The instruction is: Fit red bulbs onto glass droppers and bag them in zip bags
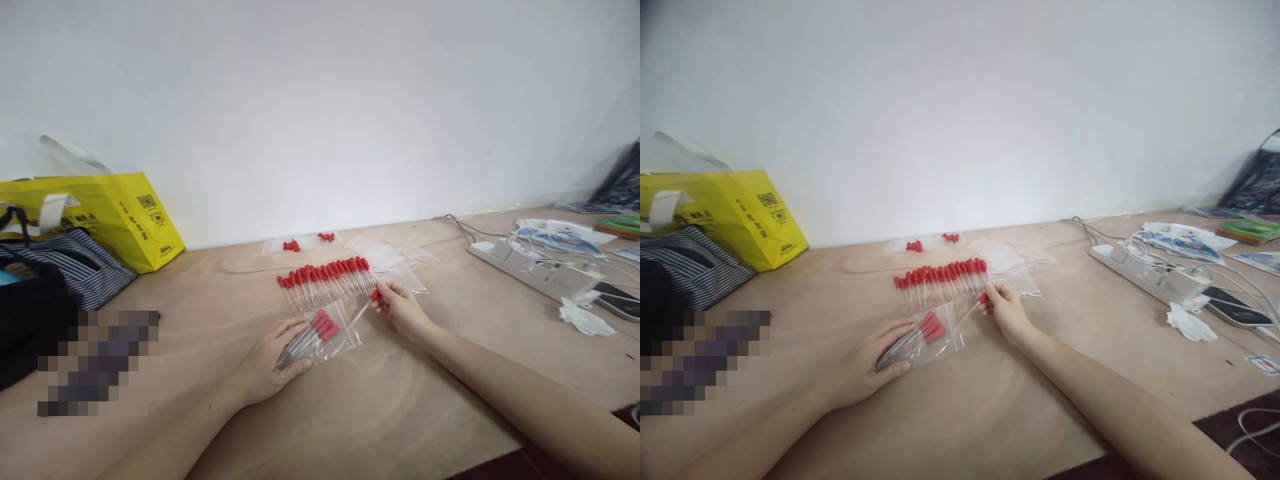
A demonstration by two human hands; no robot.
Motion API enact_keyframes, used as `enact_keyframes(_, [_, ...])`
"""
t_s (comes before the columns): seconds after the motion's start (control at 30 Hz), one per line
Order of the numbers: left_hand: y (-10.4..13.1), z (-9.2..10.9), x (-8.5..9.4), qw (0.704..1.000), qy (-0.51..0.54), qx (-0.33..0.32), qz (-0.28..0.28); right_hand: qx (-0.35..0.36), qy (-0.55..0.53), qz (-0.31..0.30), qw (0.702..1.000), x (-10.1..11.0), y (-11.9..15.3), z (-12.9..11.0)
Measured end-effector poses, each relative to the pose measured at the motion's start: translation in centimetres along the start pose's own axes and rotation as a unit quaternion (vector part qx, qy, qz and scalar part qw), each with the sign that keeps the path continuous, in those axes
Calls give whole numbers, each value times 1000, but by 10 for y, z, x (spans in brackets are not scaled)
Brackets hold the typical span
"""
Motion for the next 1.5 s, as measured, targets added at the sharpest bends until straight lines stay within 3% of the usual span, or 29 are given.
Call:
enact_keyframes(0.13, [-1, 2, 2, 1000, 1, -11, 12, -55, 11, -70, 996, -8, 8, 9])
enact_keyframes(0.23, [-1, 1, 1, 1000, 1, -12, 12, -56, 95, -144, 983, -14, 15, 9])
enact_keyframes(0.37, [-1, 3, 1, 1000, 9, -21, 12, -55, 181, -192, 963, -19, 22, 9])
enact_keyframes(0.63, [-1, 7, 4, 1000, 15, -12, -1, -88, 163, -290, 939, -30, 23, 20])
enact_keyframes(0.77, [-1, 8, 4, 1000, 17, -14, 0, -85, 191, -291, 934, -33, 20, 26])
enact_keyframes(0.97, [-1, 6, 1, 1000, 12, -10, 3, 19, 270, -262, 926, -38, 20, 25])
enact_keyframes(1.13, [1, 4, 3, 1000, 5, -19, -12, -20, 256, -306, 917, -33, 20, 22])
enact_keyframes(1.23, [3, 0, 9, 998, -10, -42, -46, 30, 294, -279, 914, -23, 14, 13])
enact_keyframes(1.33, [8, -8, 18, 993, -26, -75, -89, 109, 357, -264, 890, -21, 14, 6])
enact_keyframes(1.5, [20, -41, 32, 986, -71, -86, -121, 200, 440, -365, 796, -46, 28, 9])
Point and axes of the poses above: each hand's wrist, its own y-axis away from the middle knuckle, its own x-axis out of the back of the hand, z = x × y, the point moved 4 cm from there along -y, towards the middle knuckle, and after that the axes turned 11 degrees about -y, right-handed, at the moved point
